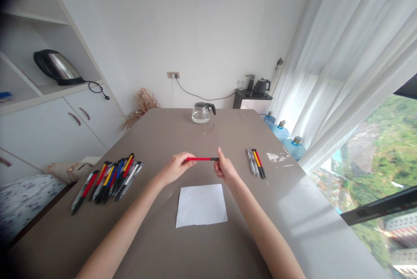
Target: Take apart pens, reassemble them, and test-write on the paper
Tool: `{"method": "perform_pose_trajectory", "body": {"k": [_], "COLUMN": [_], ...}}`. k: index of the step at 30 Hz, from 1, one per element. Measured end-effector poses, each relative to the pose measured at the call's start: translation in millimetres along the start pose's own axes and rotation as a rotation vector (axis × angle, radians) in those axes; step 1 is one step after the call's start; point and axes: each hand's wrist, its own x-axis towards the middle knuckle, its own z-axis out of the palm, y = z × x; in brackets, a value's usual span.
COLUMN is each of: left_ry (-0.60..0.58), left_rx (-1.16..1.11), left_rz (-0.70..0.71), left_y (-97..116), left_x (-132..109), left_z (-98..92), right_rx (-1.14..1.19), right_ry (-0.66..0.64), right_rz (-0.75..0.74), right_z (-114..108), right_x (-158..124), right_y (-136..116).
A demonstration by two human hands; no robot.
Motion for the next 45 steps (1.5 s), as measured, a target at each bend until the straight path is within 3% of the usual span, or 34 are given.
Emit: {"method": "perform_pose_trajectory", "body": {"k": [7, 10, 14, 18, 23, 32, 37, 45], "left_ry": [0.059, 0.068, 0.078, 0.050, 0.003, -0.224, -0.244, -0.190], "left_rx": [0.471, 0.492, 0.464, 0.376, 0.119, -0.400, -0.387, -0.220], "left_rz": [0.236, 0.213, 0.073, -0.011, -0.076, -0.229, -0.262, -0.209], "left_y": [6.2, 8.5, 9.0, 10.8, 9.4, -4.2, -6.2, -3.1], "left_x": [-2.4, -5.6, -8.6, -8.3, -5.5, 0.2, -0.1, -2.8], "left_z": [17.8, 32.8, 42.0, 37.6, 29.6, 34.7, 37.4, 41.2], "right_rx": [0.132, 0.116, -0.050, -0.251, -0.362, -0.509, -0.581, -0.601], "right_ry": [0.027, 0.032, 0.084, 0.089, 0.037, -0.043, -0.024, 0.161], "right_rz": [0.079, 0.078, -0.052, -0.177, -0.196, -0.223, -0.230, -0.229], "right_z": [13.3, 24.1, 29.6, 26.4, 24.1, 18.3, 15.6, 7.0], "right_x": [-3.5, -5.0, -1.5, 4.5, 6.4, 2.0, 2.9, 4.5], "right_y": [2.7, 4.0, 2.6, -5.1, -14.6, -16.3, -17.7, -11.6]}}
